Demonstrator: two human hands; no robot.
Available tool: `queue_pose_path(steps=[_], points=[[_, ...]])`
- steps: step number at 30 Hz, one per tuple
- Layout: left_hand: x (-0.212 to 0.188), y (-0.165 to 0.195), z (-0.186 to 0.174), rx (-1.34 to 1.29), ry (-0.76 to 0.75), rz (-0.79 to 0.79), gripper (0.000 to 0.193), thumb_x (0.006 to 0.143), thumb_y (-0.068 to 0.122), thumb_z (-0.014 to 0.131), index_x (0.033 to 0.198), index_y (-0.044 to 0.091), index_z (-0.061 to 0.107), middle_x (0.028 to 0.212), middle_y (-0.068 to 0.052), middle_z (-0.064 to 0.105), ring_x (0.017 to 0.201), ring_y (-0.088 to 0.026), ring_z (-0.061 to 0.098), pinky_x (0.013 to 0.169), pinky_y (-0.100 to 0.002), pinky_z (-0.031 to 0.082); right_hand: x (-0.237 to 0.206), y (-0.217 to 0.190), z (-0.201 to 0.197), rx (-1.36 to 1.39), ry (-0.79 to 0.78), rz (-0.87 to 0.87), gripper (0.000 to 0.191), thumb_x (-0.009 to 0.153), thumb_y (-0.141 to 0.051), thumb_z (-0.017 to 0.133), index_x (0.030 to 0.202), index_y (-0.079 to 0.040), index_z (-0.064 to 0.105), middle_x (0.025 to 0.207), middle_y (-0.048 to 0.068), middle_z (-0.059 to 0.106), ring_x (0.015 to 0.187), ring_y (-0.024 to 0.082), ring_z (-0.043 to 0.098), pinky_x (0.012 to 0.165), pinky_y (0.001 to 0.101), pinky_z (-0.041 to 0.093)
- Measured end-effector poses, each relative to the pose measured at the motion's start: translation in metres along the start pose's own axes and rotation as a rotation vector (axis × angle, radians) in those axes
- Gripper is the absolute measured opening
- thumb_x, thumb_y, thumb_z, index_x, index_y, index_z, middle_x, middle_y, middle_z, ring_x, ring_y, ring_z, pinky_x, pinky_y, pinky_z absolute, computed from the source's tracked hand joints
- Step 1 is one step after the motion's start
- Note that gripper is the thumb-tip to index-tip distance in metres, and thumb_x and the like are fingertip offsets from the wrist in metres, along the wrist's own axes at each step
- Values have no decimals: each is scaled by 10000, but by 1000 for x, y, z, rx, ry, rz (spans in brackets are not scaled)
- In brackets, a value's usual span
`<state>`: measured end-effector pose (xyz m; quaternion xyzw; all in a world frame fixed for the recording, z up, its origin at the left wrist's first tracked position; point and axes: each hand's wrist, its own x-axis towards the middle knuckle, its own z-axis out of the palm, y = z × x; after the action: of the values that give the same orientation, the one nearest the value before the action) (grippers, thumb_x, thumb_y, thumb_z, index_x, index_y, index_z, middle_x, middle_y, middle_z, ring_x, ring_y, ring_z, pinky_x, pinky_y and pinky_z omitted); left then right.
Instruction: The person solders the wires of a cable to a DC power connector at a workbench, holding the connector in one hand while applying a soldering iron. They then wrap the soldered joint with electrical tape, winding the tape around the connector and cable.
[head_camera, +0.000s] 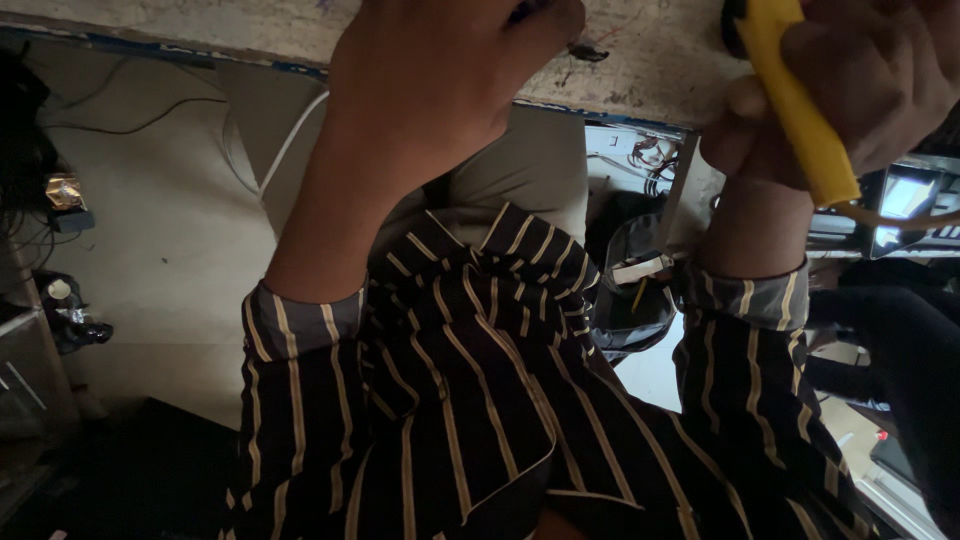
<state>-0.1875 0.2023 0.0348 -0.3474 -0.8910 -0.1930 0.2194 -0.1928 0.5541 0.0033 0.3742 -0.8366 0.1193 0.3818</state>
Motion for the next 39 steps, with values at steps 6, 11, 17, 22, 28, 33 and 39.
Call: queue_pose_path(steps=[6, 11, 17, 22, 28, 33, 39], points=[[6, 6, 8, 9, 12, -1, 414, 871, -28, 662, 1212, 202, 714, 1139, 15, 606, 924, -188, 614, 634, -324, 505, -65, 21, -6, -176, 82, 130, 323, 982, -424, 717, 927, -107, 688, 784, 72, 709, 682, 207, 652, 598, 330, 498], [-1, 8, 4, 25, 18, -20, 361, 913, -25, 635, 1183, 200, 716, 1128, 22, 611, 921, -190, 610, 654, -328, 509, -131, 54, -7, -587, 159, 265, 293, 1001, -417, 698, 879, -151, 685, 697, 11, 676, 568, 150, 604, 508, 290, 450], [-18, 7, -6, 15, 38, -10, 289, 948, -7, 644, 1149, 188, 716, 1141, 19, 606, 918, -193, 605, 660, -327, 498, -162, 54, -7, -1001, 105, 368, 287, 1023, -408, 674, 821, -204, 682, 593, -62, 636, 431, 81, 547, 399, 242, 392], [-32, 2, -12, 19, 48, 2, 280, 967, -2, 637, 1159, 189, 709, 1162, 24, 593, 943, -194, 602, 681, -331, 502, -147, 30, 2, -951, 194, 225, 316, 1055, -416, 647, 882, -151, 652, 637, -60, 653, 471, 64, 616, 415, 192, 450], [-43, 0, -18, 31, 57, -9, 268, 986, 13, 634, 1167, 193, 714, 1154, 20, 589, 928, -192, 599, 659, -320, 499, -114, 0, 5, -734, 194, 231, 293, 1052, -399, 687, 997, -112, 670, 743, -5, 716, 570, 114, 693, 482, 225, 521], [-53, -2, -19, 56, 74, -2, 212, 1014, 60, 654, 1161, 198, 722, 1147, 30, 588, 902, -168, 602, 643, -301, 498, -113, -14, 7, -499, 225, 167, 283, 1080, -335, 700, 1080, -53, 678, 841, 56, 774, 660, 158, 772, 548, 238, 607], [-66, -2, -25, 20, 78, -1, 153, 1026, 131, 682, 1161, 188, 725, 1173, 52, 581, 947, -144, 623, 684, -282, 518, -139, -8, 16, -519, 218, 182, 251, 1090, -298, 686, 1096, -47, 671, 860, 61, 769, 667, 164, 756, 553, 240, 593]])
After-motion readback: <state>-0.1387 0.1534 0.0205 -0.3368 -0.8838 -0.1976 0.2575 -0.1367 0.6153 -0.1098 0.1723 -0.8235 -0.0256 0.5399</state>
